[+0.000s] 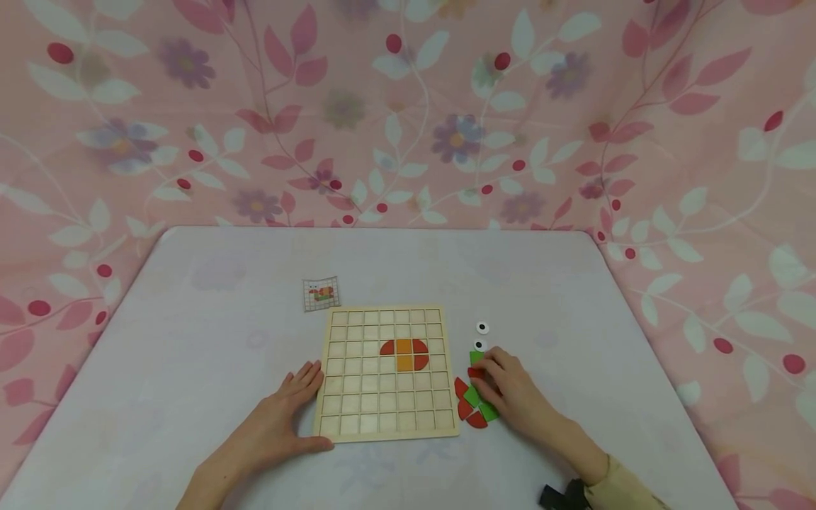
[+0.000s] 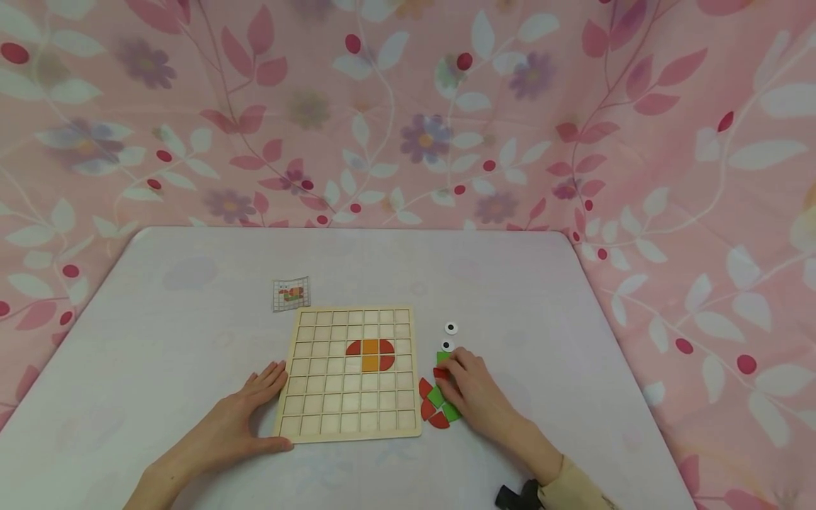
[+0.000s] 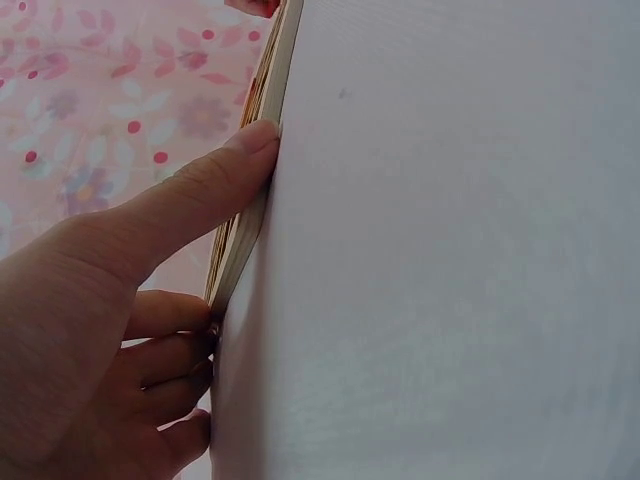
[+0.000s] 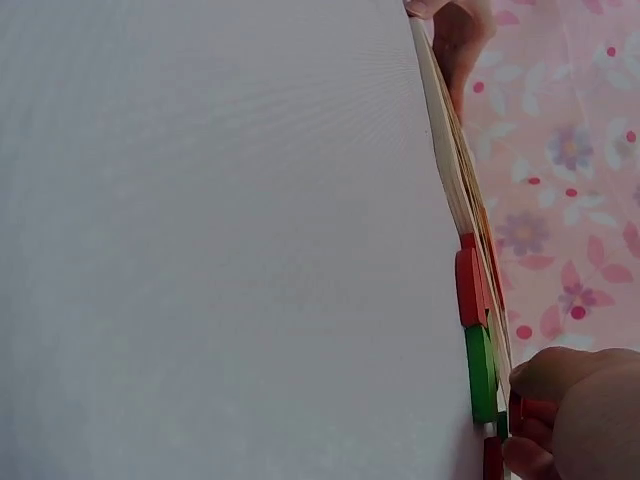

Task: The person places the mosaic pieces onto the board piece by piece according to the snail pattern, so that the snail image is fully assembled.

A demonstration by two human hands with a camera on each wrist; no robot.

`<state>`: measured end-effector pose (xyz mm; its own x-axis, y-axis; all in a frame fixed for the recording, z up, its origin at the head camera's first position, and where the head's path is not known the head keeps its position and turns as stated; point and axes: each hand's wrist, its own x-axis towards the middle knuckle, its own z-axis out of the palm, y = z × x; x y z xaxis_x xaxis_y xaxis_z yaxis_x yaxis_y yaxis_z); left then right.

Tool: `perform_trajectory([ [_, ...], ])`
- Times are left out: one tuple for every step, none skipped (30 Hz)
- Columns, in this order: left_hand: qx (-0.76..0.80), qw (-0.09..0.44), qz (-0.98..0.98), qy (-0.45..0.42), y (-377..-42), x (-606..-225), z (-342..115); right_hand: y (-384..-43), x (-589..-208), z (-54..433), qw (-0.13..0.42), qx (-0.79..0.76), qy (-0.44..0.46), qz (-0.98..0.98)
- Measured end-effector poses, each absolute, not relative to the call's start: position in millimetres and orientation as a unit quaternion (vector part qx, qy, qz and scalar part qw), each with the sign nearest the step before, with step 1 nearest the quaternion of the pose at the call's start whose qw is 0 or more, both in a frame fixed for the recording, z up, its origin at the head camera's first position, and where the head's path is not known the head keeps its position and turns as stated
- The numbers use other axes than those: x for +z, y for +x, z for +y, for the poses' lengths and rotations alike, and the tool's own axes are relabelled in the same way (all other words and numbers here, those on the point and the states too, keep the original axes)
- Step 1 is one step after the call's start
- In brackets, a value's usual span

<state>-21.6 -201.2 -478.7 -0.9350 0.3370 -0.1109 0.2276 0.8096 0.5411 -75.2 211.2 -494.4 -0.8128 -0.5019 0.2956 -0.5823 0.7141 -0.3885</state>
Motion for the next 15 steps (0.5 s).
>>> perform_trajectory([
  [0.271, 0.101, 0.946, 0.149, -21.4, -478.9, -201.5, -75.8, -493.8, 208.5, 0.086, 0.244, 0.299, -0.919],
  [0.272, 0.100, 0.945, 0.149, -21.3, -479.0, -201.8, -76.7, -493.4, 205.3, 0.089, 0.251, 0.307, -0.914],
  [0.274, 0.100, 0.945, 0.149, -21.1, -479.2, -202.1, -77.6, -493.0, 201.8, 0.095, 0.256, 0.319, -0.908],
  [0.275, 0.100, 0.944, 0.149, -21.0, -479.4, -202.4, -78.6, -492.9, 198.1, 0.100, 0.259, 0.332, -0.902],
  [0.277, 0.100, 0.944, 0.150, -20.9, -479.7, -202.6, -79.9, -492.7, 194.2, 0.104, 0.261, 0.343, -0.897],
  [0.277, 0.100, 0.944, 0.150, -20.6, -479.7, -202.7, -81.0, -492.4, 190.3, 0.105, 0.263, 0.352, -0.892],
  [0.278, 0.100, 0.944, 0.150, -20.5, -479.8, -202.7, -82.3, -492.3, 186.3, 0.104, 0.263, 0.360, -0.889],
  [0.278, 0.100, 0.944, 0.149, -20.3, -479.7, -202.7, -83.8, -492.1, 182.2, 0.103, 0.264, 0.366, -0.886],
  [0.278, 0.100, 0.944, 0.149, -20.2, -479.7, -202.5, -85.4, -491.8, 178.1, 0.101, 0.263, 0.370, -0.885],
  [0.278, 0.100, 0.944, 0.149, -20.1, -479.5, -202.3, -87.0, -491.6, 174.2, 0.099, 0.261, 0.373, -0.885],
  [0.279, 0.100, 0.944, 0.148, -19.9, -479.2, -202.0, -88.7, -491.4, 170.4, 0.098, 0.257, 0.375, -0.885],
  [0.282, 0.100, 0.943, 0.146, -19.8, -479.1, -201.9, -90.3, -491.1, 167.0, 0.097, 0.255, 0.377, -0.885],
  [0.285, 0.101, 0.942, 0.146, -19.7, -479.0, -201.6, -92.0, -490.9, 163.9, 0.098, 0.251, 0.379, -0.885],
  [0.288, 0.101, 0.941, 0.145, -19.6, -478.6, -201.4, -93.5, -490.9, 161.3, 0.101, 0.246, 0.382, -0.885],
  [0.289, 0.102, 0.941, 0.146, -19.7, -478.6, -201.3, -94.9, -491.1, 159.0, 0.103, 0.242, 0.384, -0.885],
])
